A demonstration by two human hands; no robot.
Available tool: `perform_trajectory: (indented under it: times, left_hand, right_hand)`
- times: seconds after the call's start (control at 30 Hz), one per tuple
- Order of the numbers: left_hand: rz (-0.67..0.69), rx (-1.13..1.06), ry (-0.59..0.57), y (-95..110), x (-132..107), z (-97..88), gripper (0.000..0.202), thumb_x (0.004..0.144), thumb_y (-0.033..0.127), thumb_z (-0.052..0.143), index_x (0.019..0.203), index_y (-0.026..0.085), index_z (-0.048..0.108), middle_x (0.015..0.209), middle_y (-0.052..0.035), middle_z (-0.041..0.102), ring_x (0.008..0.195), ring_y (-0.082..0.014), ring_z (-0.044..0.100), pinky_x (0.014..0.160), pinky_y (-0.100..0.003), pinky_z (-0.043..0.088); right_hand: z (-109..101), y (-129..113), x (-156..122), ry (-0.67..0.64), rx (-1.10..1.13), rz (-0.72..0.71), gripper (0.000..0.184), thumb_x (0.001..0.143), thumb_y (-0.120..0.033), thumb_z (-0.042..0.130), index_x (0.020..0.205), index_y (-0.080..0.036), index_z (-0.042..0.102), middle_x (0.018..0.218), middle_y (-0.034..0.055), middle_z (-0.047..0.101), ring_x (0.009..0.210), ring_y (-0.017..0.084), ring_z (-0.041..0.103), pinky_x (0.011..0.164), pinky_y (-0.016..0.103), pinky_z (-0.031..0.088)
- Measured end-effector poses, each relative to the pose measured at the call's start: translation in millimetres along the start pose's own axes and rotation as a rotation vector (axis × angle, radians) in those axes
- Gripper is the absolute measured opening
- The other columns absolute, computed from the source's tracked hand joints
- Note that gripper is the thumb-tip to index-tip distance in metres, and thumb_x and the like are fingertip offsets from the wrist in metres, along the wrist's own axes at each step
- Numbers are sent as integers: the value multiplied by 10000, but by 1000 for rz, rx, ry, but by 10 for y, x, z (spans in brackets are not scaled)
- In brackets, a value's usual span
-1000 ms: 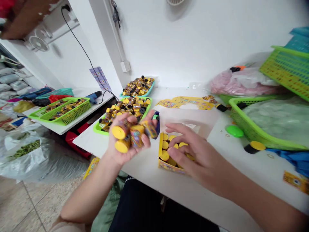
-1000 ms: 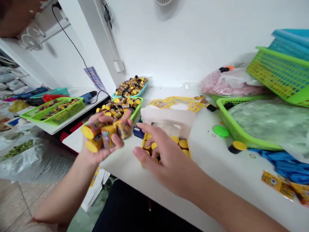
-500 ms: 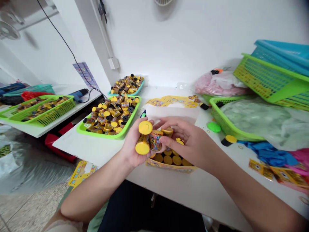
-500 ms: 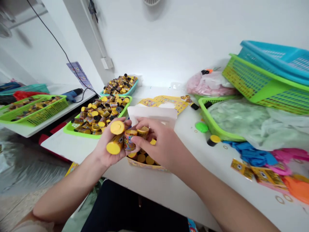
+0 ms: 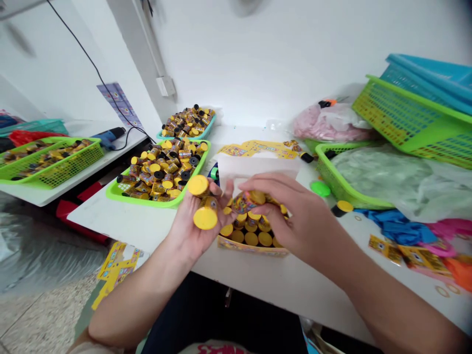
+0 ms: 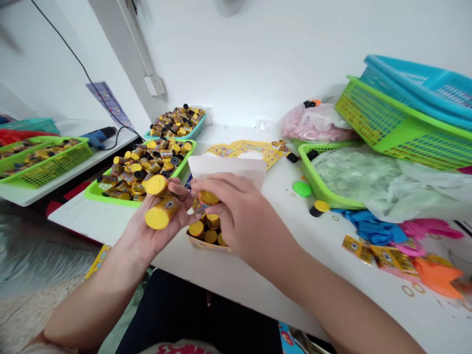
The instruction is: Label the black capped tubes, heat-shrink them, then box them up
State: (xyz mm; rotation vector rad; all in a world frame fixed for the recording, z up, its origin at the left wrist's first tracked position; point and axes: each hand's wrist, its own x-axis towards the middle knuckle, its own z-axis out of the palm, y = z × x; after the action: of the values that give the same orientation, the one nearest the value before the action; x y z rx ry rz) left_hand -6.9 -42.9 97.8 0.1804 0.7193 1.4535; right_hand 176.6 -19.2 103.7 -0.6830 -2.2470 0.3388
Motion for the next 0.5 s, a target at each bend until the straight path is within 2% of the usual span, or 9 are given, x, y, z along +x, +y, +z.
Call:
perform_trajectory:
  times: [0.07, 0.13, 0.2, 0.27, 0.37, 0.43, 0.5]
  left_hand:
    - [35, -168, 23, 67, -76, -11, 356, 1019, 316, 338, 734, 205, 520, 556, 22, 584, 677, -173, 664, 615, -338, 541]
    - [51, -263, 17, 114, -139, -40, 354, 1022, 297, 334, 738, 202, 524, 546, 23, 567, 604, -147, 629, 583, -308, 516]
    - [67, -269, 2, 129, -181, -78, 332, 1012, 250, 346, 742, 206, 535, 548, 26, 559, 568, -132, 602, 575, -290, 500]
    - [75, -236, -23, 121, -200, -114, 302, 994, 206, 376, 746, 210, 549, 558, 26, 560, 585, -134, 604, 591, -286, 496]
    - [58, -209, -42, 97, -199, -146, 277, 976, 182, 410, 745, 206, 561, 567, 26, 556, 601, -132, 603, 605, -274, 489]
    - [38, -222, -25, 81, -191, -150, 279, 977, 191, 414, 740, 201, 560, 565, 24, 550, 601, -131, 603, 604, -270, 487]
    - [32, -237, 3, 53, -186, -144, 274, 980, 206, 415, 751, 197, 565, 573, 21, 555, 609, -134, 606, 604, -271, 489]
  right_hand:
    - [-67, 1, -13, -104, -65, 68, 357, 878, -71, 514, 1158, -247, 648, 1191, 84, 635, 1067, 217, 644, 906, 348, 531]
    - [-74, 4, -25, -313, -112, 128, 305, 882, -102, 555, 1120, -254, 671, 1136, 81, 637, 956, 208, 673, 827, 338, 549]
    - [-7, 8, -29, -523, -117, 170, 271, 888, -132, 579, 1106, -251, 689, 1075, 73, 661, 876, 206, 682, 787, 345, 551]
    - [98, 19, -26, -642, -105, 201, 262, 893, -166, 594, 1122, -238, 701, 1039, 77, 688, 865, 225, 687, 786, 369, 549]
    - [203, 50, -10, -682, -72, 232, 313, 898, -274, 624, 1201, -235, 693, 1081, 99, 721, 954, 275, 692, 842, 413, 539]
    - [181, 60, 2, -688, -17, 253, 413, 896, -359, 635, 1295, -251, 643, 1161, 99, 723, 1021, 289, 691, 877, 421, 537]
    - [91, 39, 9, -643, 21, 271, 423, 916, -379, 610, 1321, -257, 624, 1185, 86, 727, 1025, 275, 700, 884, 406, 547]
